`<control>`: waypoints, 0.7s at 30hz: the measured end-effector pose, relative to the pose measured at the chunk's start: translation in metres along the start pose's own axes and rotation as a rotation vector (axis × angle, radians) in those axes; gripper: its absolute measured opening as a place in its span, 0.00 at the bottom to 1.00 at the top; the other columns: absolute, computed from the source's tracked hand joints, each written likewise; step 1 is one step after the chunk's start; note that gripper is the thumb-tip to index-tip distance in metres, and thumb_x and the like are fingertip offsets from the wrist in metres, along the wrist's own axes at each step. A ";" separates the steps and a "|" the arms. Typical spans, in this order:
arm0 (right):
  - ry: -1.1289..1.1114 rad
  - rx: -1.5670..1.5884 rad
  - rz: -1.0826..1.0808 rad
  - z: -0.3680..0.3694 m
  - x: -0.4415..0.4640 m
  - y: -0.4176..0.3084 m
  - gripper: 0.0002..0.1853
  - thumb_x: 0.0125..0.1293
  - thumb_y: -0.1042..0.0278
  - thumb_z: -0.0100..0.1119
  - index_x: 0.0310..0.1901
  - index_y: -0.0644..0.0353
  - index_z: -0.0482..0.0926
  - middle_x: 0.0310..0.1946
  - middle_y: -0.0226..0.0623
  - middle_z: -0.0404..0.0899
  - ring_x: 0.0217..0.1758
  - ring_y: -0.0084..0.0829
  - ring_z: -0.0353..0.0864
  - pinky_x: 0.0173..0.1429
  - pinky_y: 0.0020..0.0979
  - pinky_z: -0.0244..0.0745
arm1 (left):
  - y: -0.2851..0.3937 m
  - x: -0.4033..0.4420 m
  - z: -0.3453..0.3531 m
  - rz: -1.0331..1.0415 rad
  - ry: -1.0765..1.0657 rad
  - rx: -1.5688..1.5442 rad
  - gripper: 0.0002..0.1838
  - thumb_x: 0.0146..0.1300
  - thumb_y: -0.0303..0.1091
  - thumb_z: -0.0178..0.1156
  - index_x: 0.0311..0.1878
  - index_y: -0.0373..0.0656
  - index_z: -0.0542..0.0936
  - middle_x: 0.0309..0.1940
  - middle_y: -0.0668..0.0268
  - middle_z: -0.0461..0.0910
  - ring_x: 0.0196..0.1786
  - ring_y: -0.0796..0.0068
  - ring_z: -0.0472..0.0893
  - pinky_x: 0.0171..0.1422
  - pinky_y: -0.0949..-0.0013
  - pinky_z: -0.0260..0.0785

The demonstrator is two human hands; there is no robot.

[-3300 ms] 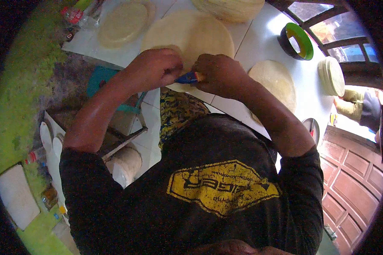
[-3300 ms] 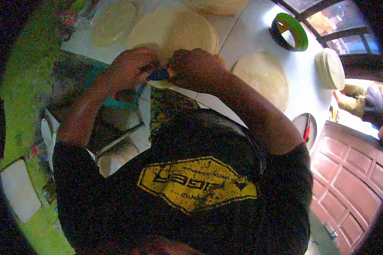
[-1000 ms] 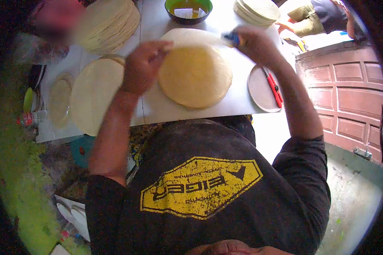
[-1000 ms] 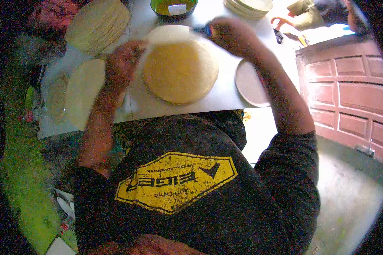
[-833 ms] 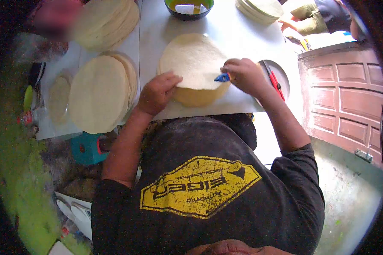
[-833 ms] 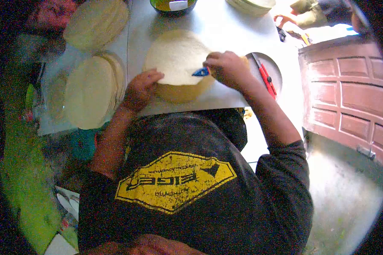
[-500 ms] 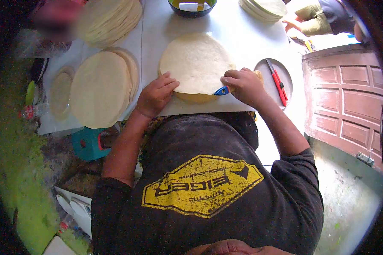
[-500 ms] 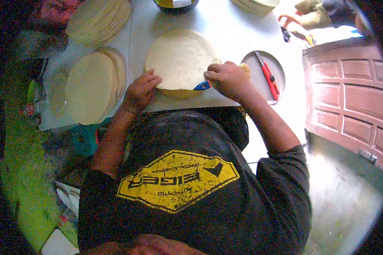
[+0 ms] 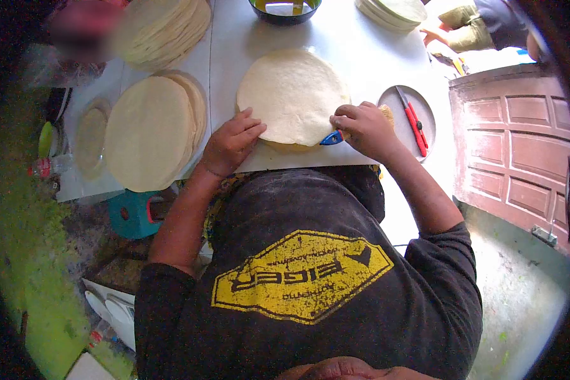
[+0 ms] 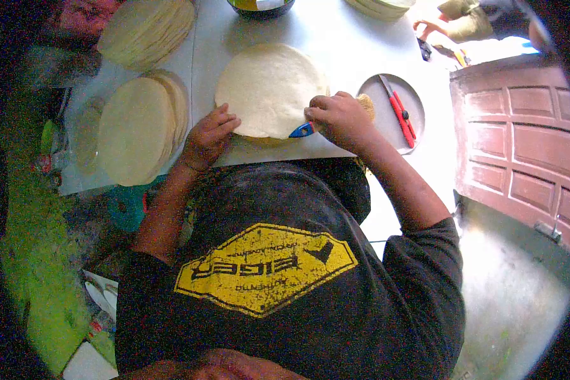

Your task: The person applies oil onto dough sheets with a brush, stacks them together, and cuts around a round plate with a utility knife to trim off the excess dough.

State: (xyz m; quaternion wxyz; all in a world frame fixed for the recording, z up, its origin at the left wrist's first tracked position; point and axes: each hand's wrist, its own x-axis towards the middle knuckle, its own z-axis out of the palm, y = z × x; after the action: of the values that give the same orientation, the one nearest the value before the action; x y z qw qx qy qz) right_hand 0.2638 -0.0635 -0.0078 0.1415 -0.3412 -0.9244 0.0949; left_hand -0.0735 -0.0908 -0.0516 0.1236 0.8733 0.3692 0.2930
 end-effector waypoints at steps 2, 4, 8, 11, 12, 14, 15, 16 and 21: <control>-0.017 -0.007 0.011 0.000 -0.002 0.001 0.15 0.52 0.71 0.66 0.43 0.51 0.79 0.42 0.31 0.81 0.37 0.36 0.79 0.44 0.36 0.70 | 0.000 0.000 0.000 0.003 -0.001 0.002 0.17 0.55 0.26 0.64 0.50 0.44 0.82 0.48 0.62 0.81 0.59 0.52 0.78 0.62 0.58 0.73; -0.034 -0.013 0.022 0.000 -0.002 0.000 0.15 0.52 0.72 0.66 0.44 0.51 0.79 0.42 0.31 0.81 0.37 0.36 0.79 0.44 0.36 0.71 | -0.002 -0.002 0.001 0.002 -0.001 0.001 0.17 0.55 0.26 0.64 0.49 0.44 0.82 0.47 0.62 0.81 0.59 0.52 0.78 0.62 0.58 0.73; -0.045 -0.006 0.009 -0.001 -0.002 -0.001 0.16 0.51 0.71 0.67 0.44 0.52 0.79 0.43 0.31 0.81 0.39 0.36 0.79 0.45 0.36 0.71 | -0.005 -0.005 0.004 0.013 -0.002 0.003 0.16 0.55 0.26 0.64 0.49 0.44 0.82 0.48 0.61 0.81 0.59 0.52 0.78 0.62 0.58 0.73; -0.093 0.018 0.023 -0.001 -0.003 -0.001 0.17 0.50 0.71 0.68 0.44 0.52 0.80 0.44 0.32 0.80 0.40 0.36 0.79 0.46 0.36 0.72 | -0.005 -0.007 0.004 0.023 -0.030 0.019 0.16 0.54 0.28 0.66 0.48 0.44 0.82 0.47 0.61 0.81 0.58 0.52 0.78 0.62 0.57 0.72; -0.129 0.020 0.035 -0.002 -0.001 -0.002 0.17 0.50 0.71 0.68 0.44 0.52 0.80 0.45 0.33 0.80 0.41 0.37 0.79 0.46 0.37 0.72 | -0.005 -0.007 0.003 0.021 -0.030 0.018 0.16 0.54 0.28 0.66 0.48 0.44 0.82 0.47 0.61 0.81 0.58 0.52 0.78 0.62 0.57 0.72; -0.157 0.029 0.099 -0.007 0.005 -0.006 0.19 0.49 0.72 0.68 0.45 0.52 0.80 0.45 0.34 0.80 0.42 0.38 0.79 0.47 0.38 0.73 | -0.004 -0.004 -0.001 0.015 -0.035 0.024 0.16 0.52 0.31 0.68 0.47 0.44 0.82 0.46 0.61 0.81 0.57 0.52 0.78 0.62 0.56 0.72; -0.184 0.035 0.165 -0.011 0.010 -0.009 0.20 0.49 0.72 0.68 0.46 0.52 0.80 0.45 0.35 0.79 0.43 0.40 0.79 0.48 0.39 0.73 | -0.004 -0.005 -0.001 0.013 -0.035 0.024 0.16 0.52 0.31 0.68 0.47 0.44 0.82 0.46 0.61 0.81 0.57 0.52 0.78 0.62 0.56 0.72; -0.103 0.073 0.149 -0.014 0.019 -0.010 0.21 0.48 0.72 0.68 0.47 0.52 0.81 0.45 0.37 0.79 0.44 0.41 0.79 0.49 0.39 0.73 | -0.003 -0.007 -0.001 0.002 -0.036 0.019 0.17 0.52 0.32 0.69 0.46 0.44 0.82 0.46 0.61 0.81 0.57 0.52 0.78 0.61 0.55 0.71; 0.527 -0.118 0.042 -0.010 0.101 -0.021 0.17 0.55 0.65 0.67 0.47 0.53 0.80 0.43 0.41 0.78 0.45 0.45 0.79 0.49 0.41 0.75 | -0.004 -0.011 0.001 0.004 -0.018 0.022 0.17 0.51 0.33 0.69 0.46 0.44 0.82 0.45 0.61 0.80 0.57 0.52 0.77 0.61 0.54 0.71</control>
State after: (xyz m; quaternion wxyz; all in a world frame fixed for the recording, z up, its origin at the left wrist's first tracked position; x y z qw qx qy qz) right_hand 0.1806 -0.0122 0.0270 0.3554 -0.3810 -0.8522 -0.0481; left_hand -0.0816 -0.0958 -0.0589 0.1167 0.8778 0.3695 0.2815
